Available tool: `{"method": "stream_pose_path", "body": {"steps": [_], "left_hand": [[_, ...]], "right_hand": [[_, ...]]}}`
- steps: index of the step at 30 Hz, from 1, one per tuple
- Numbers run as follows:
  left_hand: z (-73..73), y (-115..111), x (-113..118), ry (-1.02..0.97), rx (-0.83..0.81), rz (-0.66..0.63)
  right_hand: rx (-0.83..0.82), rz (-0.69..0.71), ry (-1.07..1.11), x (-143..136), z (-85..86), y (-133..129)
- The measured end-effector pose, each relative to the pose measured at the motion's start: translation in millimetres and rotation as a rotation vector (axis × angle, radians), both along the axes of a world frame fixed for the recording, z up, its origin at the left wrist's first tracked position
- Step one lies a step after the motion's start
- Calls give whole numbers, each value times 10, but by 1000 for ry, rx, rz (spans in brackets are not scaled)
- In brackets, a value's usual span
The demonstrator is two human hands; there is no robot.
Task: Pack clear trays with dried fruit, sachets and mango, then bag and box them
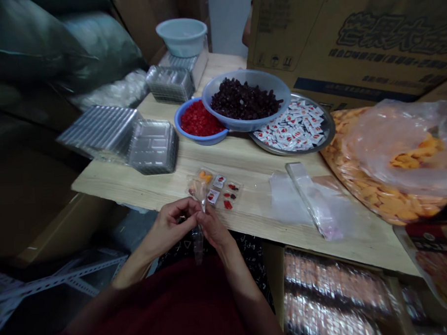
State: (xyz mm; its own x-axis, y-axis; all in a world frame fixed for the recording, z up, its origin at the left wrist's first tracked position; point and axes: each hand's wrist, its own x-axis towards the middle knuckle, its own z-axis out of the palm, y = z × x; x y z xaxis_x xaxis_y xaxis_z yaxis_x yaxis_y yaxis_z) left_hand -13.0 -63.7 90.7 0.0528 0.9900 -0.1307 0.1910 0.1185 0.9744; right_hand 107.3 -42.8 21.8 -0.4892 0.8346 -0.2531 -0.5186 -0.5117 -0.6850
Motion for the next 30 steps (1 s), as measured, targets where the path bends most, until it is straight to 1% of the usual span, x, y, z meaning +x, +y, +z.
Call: {"method": "stream_pose_path", "body": {"steps": [2,4,6,8,10,11,12,14,15,17,19,20,22,24,27,30], "left_hand": [[49,16,-42,88,59,27],[131,60,-149,153,143,99],[265,141,-349,224,247,221],[447,283,-622,353,349,371],[638,516,-908,569,415,494],[718,673,-1031,697,418,534],[779,854,-1132,820,400,545],[819,1265,-1257,1030,291,478],[796,1476,-1282,1118,211,452],[677,1856,-1283,1248,32,365],[508,2123,-1257,1266,-103,250],[421,2207,-1247,1255,-142,207],[273,2293,-1244,1232,-181,173],[169,2314,-1269,1226,-208,182],[79,2331,-1351,1223,-223,197],[34,2377,-1471,1217,-202,211]], "right_hand": [[19,16,73,-70,19,58],[20,-1,137,-135,28,141],[1,-30,150,-161,22,231],[-31,-54,128,-135,0,306],[-68,-71,103,-74,-28,350],[-86,-80,95,-40,-39,360],[-98,-90,93,-7,-47,362],[-106,-114,106,46,-49,348],[-103,-123,116,67,-46,336],[-91,-138,128,111,-35,307],[-76,-149,126,174,-29,279],[-70,-152,122,216,-28,266],[-56,-162,116,318,-33,244],[-39,-173,113,424,-40,225],[-10,-193,101,531,-59,205],[32,-200,69,540,-111,200]]}}
